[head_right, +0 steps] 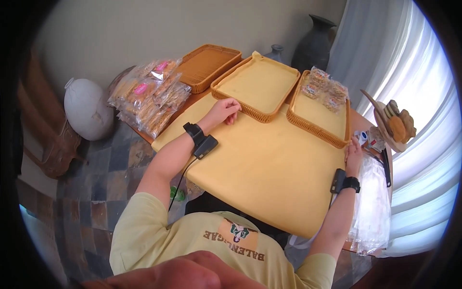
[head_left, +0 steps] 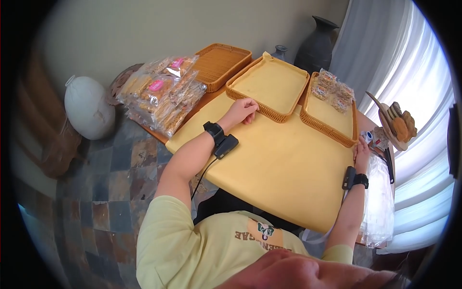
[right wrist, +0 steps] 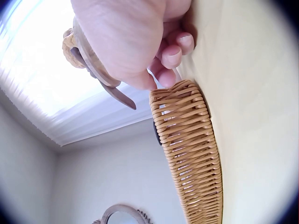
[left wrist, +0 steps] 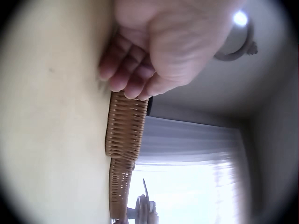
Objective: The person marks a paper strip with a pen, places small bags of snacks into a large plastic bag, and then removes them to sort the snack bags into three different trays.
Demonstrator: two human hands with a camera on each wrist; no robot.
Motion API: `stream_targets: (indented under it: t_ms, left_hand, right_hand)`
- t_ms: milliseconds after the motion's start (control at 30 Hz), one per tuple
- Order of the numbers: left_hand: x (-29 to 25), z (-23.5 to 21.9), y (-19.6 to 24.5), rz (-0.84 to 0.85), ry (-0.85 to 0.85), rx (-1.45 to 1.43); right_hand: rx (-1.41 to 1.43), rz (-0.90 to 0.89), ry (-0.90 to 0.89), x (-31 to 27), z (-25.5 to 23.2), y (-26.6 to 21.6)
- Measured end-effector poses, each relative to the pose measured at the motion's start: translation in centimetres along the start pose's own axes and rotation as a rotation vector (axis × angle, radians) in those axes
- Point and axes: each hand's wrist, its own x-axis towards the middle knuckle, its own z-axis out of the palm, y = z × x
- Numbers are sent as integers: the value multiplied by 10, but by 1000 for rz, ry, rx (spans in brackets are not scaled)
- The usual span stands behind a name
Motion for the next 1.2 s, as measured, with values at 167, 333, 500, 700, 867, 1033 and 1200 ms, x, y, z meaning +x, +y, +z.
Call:
stream_targets:
  t_ms: [167,333,500,700,867,1033,1200]
  left_hand:
    - [-8,9,12,-38,-3,2]
    - [-9,15,7,33,-28,-47]
    - [-10,16,5,22,-41,-88]
    - [-13,21,13,-39,-63,-130]
    - [-16,26,15,-106,-84,-140]
    - [-12,34,2,-35,5,-157]
    - [-13,31,3,-98,33,-296]
  right_hand:
    - [5,-4,5,-1,0,-2]
    - [31,13,37,3,-3,6]
    - [56,9,30,5,-3,9]
    - [52,39,26,3,-4,9]
    - [53,-14,22,-1,-3,5]
    - [23,-1,22,-5,2,-4]
    - [-9,-4,26,-7,6,-10]
